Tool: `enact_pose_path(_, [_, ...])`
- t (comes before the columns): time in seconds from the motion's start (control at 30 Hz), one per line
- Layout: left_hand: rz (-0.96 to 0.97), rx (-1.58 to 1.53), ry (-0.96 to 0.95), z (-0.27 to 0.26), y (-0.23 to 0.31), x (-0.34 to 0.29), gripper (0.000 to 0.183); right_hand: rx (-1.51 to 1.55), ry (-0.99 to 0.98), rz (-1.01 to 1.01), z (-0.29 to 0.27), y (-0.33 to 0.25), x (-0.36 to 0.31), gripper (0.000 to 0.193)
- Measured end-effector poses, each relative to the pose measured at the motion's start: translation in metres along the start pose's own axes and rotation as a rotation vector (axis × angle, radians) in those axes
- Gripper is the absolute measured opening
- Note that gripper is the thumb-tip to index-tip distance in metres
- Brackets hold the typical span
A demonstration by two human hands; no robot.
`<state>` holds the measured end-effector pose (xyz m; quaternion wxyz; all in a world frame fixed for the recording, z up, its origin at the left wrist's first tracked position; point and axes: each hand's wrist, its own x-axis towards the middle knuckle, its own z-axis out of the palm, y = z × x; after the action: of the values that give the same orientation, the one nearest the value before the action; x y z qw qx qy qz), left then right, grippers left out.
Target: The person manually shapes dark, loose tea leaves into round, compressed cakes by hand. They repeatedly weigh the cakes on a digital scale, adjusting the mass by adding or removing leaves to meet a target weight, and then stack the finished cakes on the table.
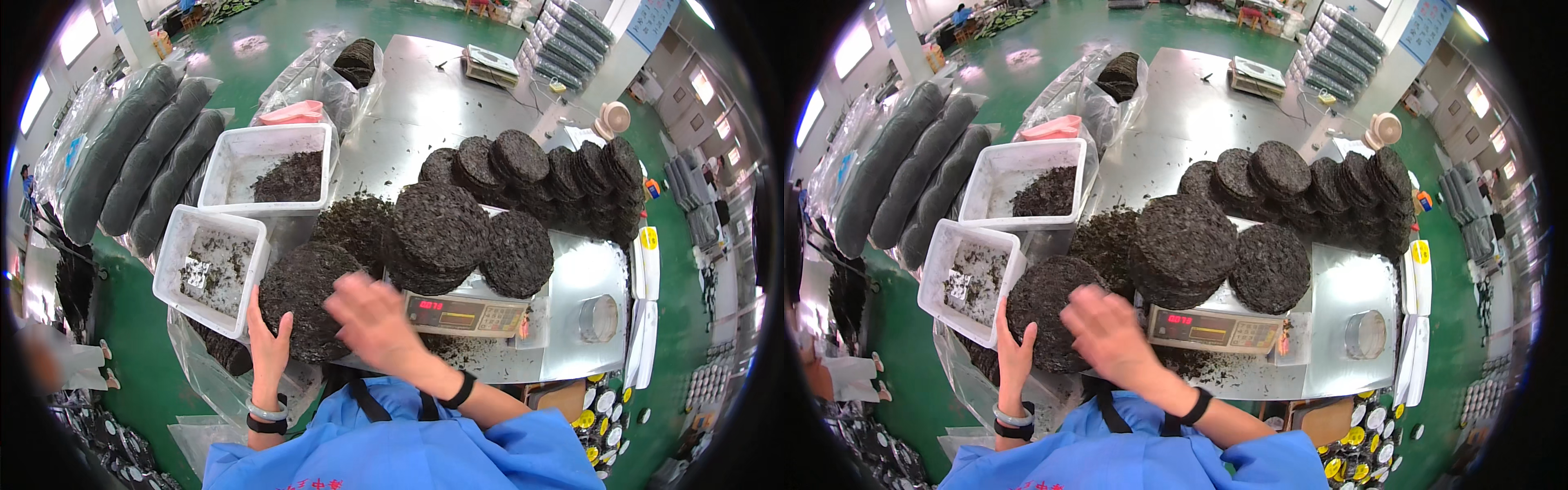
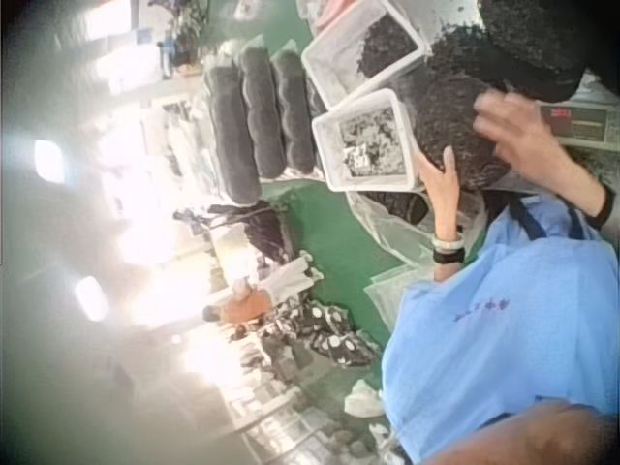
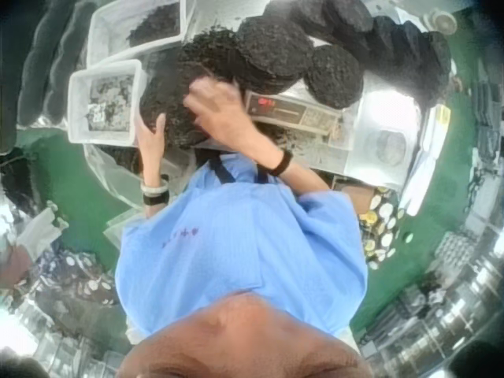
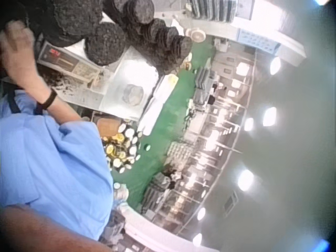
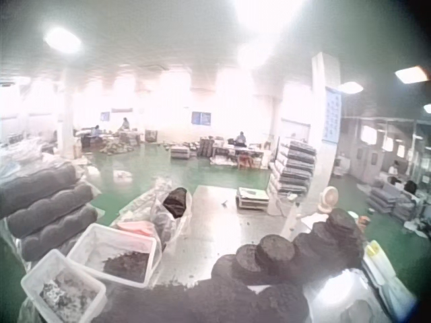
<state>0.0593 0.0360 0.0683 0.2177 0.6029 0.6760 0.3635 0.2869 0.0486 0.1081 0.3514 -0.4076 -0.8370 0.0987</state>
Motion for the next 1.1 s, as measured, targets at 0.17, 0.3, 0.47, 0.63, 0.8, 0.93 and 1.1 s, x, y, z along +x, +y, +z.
enact_pose_path(0.17, [0.040,0.263,0.165,0.000,0.029,-0.005,0.069,0.006,-0.108,-0.001,-0.031,0.024,-0.013,0.035])
enact_pose_path(0.3, [0.247,-0.066,0.282,0.016,0.096,-0.013,0.054,0.085,0.175,0.593,-0.118,0.125,-0.020,0.023])
enact_pose_path(0.47, [0.157,-0.481,-0.386,0.091,0.146,-0.025,0.061,0.129,0.319,0.823,-0.152,0.199,-0.023,0.050])
enact_pose_path(0.63, [-0.027,-0.428,-0.341,0.169,0.118,-0.031,0.074,0.295,0.226,1.001,-0.095,0.229,-0.028,0.087])
enact_pose_path(0.8, [-0.221,-0.508,-0.183,0.204,0.092,-0.005,0.069,1.083,0.353,0.984,-0.098,0.210,-0.023,0.040])
enact_pose_path(0.93, [-0.322,-0.612,-0.119,0.216,0.093,0.008,0.071,0.421,0.549,0.653,-0.154,0.167,-0.012,0.026])
enact_pose_path(1.1, [-0.371,-0.615,-0.080,0.227,0.099,0.021,0.074,-0.136,0.054,-0.137,-0.122,0.199,-0.027,0.046])
